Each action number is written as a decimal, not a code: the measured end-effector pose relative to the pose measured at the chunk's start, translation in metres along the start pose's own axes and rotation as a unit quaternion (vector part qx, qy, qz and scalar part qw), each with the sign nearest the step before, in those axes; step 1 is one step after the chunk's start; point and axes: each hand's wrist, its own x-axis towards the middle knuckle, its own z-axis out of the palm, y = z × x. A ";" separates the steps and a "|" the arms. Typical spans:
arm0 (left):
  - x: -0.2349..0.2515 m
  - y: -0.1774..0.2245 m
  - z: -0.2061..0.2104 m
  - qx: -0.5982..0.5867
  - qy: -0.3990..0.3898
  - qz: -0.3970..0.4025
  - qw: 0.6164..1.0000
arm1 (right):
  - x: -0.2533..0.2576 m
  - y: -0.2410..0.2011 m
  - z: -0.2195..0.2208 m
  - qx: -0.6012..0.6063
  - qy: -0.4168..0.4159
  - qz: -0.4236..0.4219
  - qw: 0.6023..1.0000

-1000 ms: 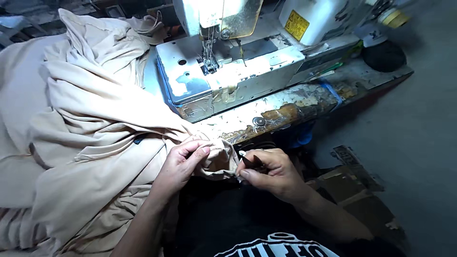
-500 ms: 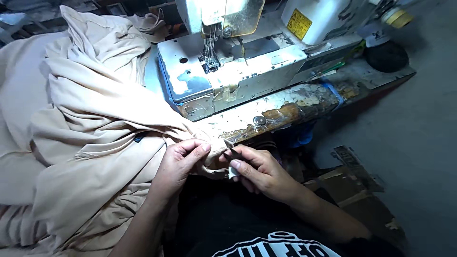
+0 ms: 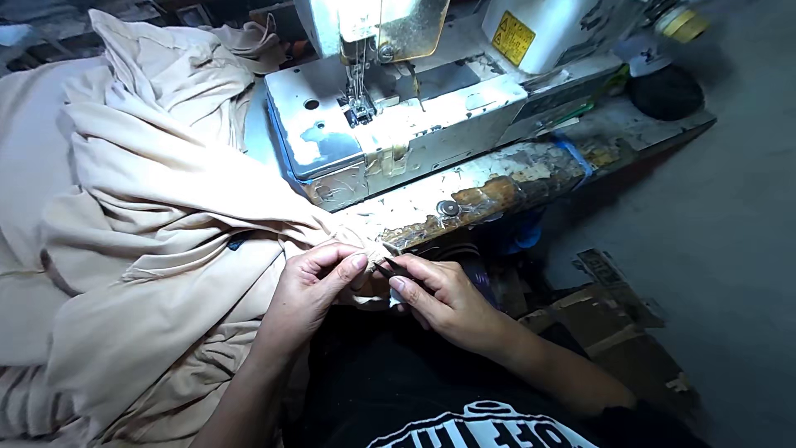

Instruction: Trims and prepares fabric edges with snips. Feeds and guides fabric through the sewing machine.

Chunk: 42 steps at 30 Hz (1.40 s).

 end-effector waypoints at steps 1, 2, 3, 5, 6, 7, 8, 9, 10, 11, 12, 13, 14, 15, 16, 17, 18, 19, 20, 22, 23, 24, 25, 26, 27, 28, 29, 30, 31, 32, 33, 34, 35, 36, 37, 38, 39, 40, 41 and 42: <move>0.000 0.001 0.000 0.004 0.001 -0.001 1.000 | 0.000 0.000 0.000 -0.002 0.000 -0.001 1.000; 0.000 0.001 0.001 0.007 0.001 -0.003 1.000 | 0.000 0.000 0.000 -0.003 0.000 -0.001 1.000; 0.000 0.001 0.001 0.008 0.002 -0.007 1.000 | 0.000 0.000 0.000 -0.004 -0.001 -0.002 1.000; -0.001 0.002 0.001 0.011 0.002 -0.021 1.000 | 0.000 0.001 0.001 -0.005 0.003 -0.003 1.000; -0.001 0.002 0.001 0.007 0.000 -0.028 1.000 | 0.000 0.001 0.001 -0.007 0.008 -0.002 1.000; -0.001 0.002 0.000 0.000 -0.002 -0.032 0.999 | 0.000 0.002 0.002 -0.010 0.014 0.001 1.000; 0.000 0.002 0.000 -0.006 -0.003 -0.033 0.999 | 0.000 0.002 0.002 -0.010 0.018 0.003 1.000; 0.000 0.002 0.000 -0.012 0.000 -0.033 0.999 | 0.000 0.002 0.002 -0.010 0.019 0.005 1.000; -0.001 0.003 0.000 -0.015 0.002 -0.034 0.999 | 0.000 0.001 0.002 -0.008 0.017 0.005 1.000; -0.001 0.003 0.001 -0.016 0.003 -0.033 0.999 | -0.001 0.000 0.002 -0.004 0.014 0.004 1.000; -0.001 0.003 0.001 -0.016 0.003 -0.032 0.999 | -0.001 0.000 0.002 0.000 0.011 0.003 1.000; -0.002 0.004 0.001 -0.014 0.004 -0.032 0.999 | -0.001 -0.001 0.002 0.001 0.008 0.002 1.000; -0.002 0.004 0.002 -0.014 0.003 -0.031 0.999 | -0.001 -0.001 0.002 0.001 0.005 0.000 1.000; -0.002 0.004 0.002 -0.012 0.002 -0.029 1.000 | -0.001 -0.001 0.002 -0.001 0.004 -0.001 1.000; -0.002 0.004 0.002 -0.011 0.000 -0.026 1.000 | -0.001 -0.001 0.003 -0.004 0.004 -0.002 1.000; -0.002 0.005 0.002 -0.010 0.000 -0.022 1.000 | -0.001 -0.001 0.003 -0.007 0.004 -0.004 1.000; -0.002 0.005 0.002 -0.010 0.001 -0.020 1.000 | 0.000 -0.001 0.004 -0.009 0.005 -0.004 1.000; -0.003 0.005 0.002 -0.008 0.000 -0.019 1.000 | 0.000 -0.001 0.004 -0.011 0.005 -0.004 1.000; -0.003 0.005 0.002 -0.006 0.000 -0.019 1.000 | -0.001 0.000 0.004 -0.012 0.006 -0.003 1.000; -0.003 0.005 0.002 0.000 -0.001 -0.019 1.000 | -0.001 0.000 0.005 -0.009 0.008 0.000 1.000; -0.003 0.005 0.001 0.003 -0.002 -0.020 1.000 | 0.000 0.000 0.005 -0.006 0.011 0.000 1.000; -0.003 0.005 0.001 0.005 -0.002 -0.021 1.000 | 0.000 0.000 0.005 -0.003 0.014 -0.001 1.000; -0.003 0.005 0.002 0.007 -0.004 -0.021 1.000 | 0.000 0.000 0.006 -0.001 0.019 -0.006 1.000; -0.003 0.005 0.002 0.007 -0.006 -0.022 1.000 | 0.000 0.001 0.006 0.004 0.024 -0.012 1.000; -0.003 0.005 0.002 0.008 -0.008 -0.023 1.000 | 0.001 0.001 0.006 0.011 0.026 -0.017 0.999; -0.003 0.005 0.003 0.009 -0.012 -0.023 1.000 | 0.002 0.002 0.006 0.023 0.025 -0.018 0.999; -0.003 0.005 0.003 0.012 -0.015 -0.021 1.000 | 0.003 0.002 0.005 0.039 0.023 -0.012 0.999; -0.004 0.005 0.003 0.016 -0.016 -0.016 1.000 | 0.005 0.002 0.004 0.062 0.020 0.003 0.998; -0.004 0.004 0.003 0.024 -0.017 -0.010 1.000 | 0.006 0.001 0.003 0.093 0.016 0.024 0.995; -0.004 0.004 0.002 0.033 -0.019 -0.005 0.999 | 0.008 0.000 0.003 0.134 0.011 0.053 0.990; -0.004 0.004 0.002 0.038 -0.020 -0.003 0.999 | 0.009 -0.001 0.004 0.182 0.009 0.080 0.980; -0.005 0.004 0.001 0.041 -0.023 -0.004 0.999 | 0.011 -0.001 0.005 0.228 0.013 0.099 0.968; -0.004 0.002 0.001 0.037 -0.025 -0.008 0.999 | 0.011 -0.002 0.006 0.267 0.021 0.107 0.958; -0.004 0.001 0.001 0.025 -0.026 -0.016 0.999 | 0.011 -0.002 0.005 0.293 0.028 0.104 0.950; -0.003 0.000 0.000 0.003 -0.022 -0.028 0.999 | 0.010 -0.003 0.004 0.306 0.033 0.094 0.947; -0.002 -0.001 0.000 -0.025 -0.015 -0.040 0.999 | 0.009 -0.003 0.002 0.300 0.032 0.084 0.950; -0.001 0.000 -0.002 -0.049 -0.010 -0.049 0.998 | 0.007 -0.002 -0.001 0.274 0.023 0.075 0.959; -0.001 0.001 -0.003 -0.068 -0.009 -0.055 0.996 | 0.005 -0.001 -0.004 0.232 0.005 0.066 0.971; 0.000 0.001 -0.004 -0.081 -0.006 -0.057 0.995 | 0.002 0.000 -0.007 0.178 -0.009 0.056 0.982; 0.000 0.002 -0.004 -0.092 -0.001 -0.057 0.994 | -0.001 0.000 -0.009 0.118 -0.010 0.039 0.992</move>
